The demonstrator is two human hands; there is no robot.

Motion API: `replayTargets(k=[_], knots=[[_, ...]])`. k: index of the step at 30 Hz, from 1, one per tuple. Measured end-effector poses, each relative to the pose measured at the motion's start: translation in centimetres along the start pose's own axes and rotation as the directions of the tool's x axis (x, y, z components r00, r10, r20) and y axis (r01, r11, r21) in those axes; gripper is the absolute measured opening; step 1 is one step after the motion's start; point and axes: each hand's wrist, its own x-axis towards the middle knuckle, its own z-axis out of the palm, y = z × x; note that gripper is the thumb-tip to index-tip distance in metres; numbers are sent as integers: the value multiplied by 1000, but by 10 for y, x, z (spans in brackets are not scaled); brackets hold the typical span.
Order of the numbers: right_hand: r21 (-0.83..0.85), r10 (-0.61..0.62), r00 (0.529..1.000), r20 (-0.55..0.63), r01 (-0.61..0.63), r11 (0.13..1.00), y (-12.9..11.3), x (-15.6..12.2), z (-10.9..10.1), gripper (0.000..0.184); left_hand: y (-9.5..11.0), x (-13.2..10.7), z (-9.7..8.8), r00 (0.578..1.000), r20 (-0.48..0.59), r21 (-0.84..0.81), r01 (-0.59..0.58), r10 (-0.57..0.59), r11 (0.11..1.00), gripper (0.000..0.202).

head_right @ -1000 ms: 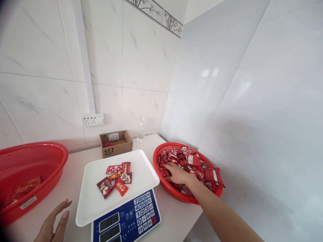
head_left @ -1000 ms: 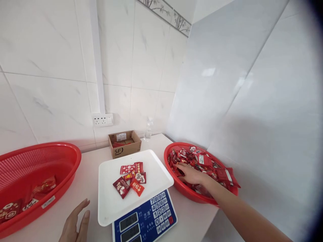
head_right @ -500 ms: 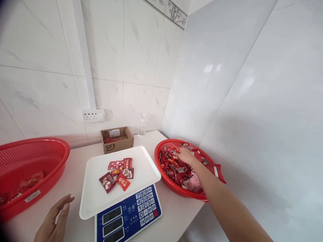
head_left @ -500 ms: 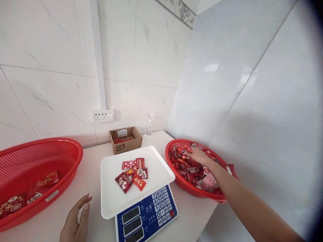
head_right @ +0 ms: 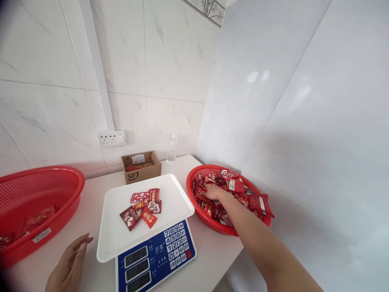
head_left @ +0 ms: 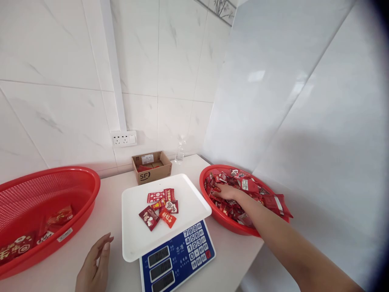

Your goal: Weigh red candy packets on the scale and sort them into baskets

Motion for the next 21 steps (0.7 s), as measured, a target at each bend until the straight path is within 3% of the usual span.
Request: replayTargets(k=[4,10,13,21], knots=[[-35,3,1000,1,-3,999,-9,1,10,98,-2,0,0,1000,0,4,-1,1,1000,55],[76,-107,994,0,106,991,-14,-12,2,51,-6,0,0,1000,3,17,-7,7,1000,54],[160,-108,993,-49,115,981,-10,-17,-11,41,-7,1,1,1000,-5,10,-21,21,1000,53],[279,52,973,-224,13,960,6,-16,-28,68,-7,2,2,1000,0,3,-12,12,1000,53]])
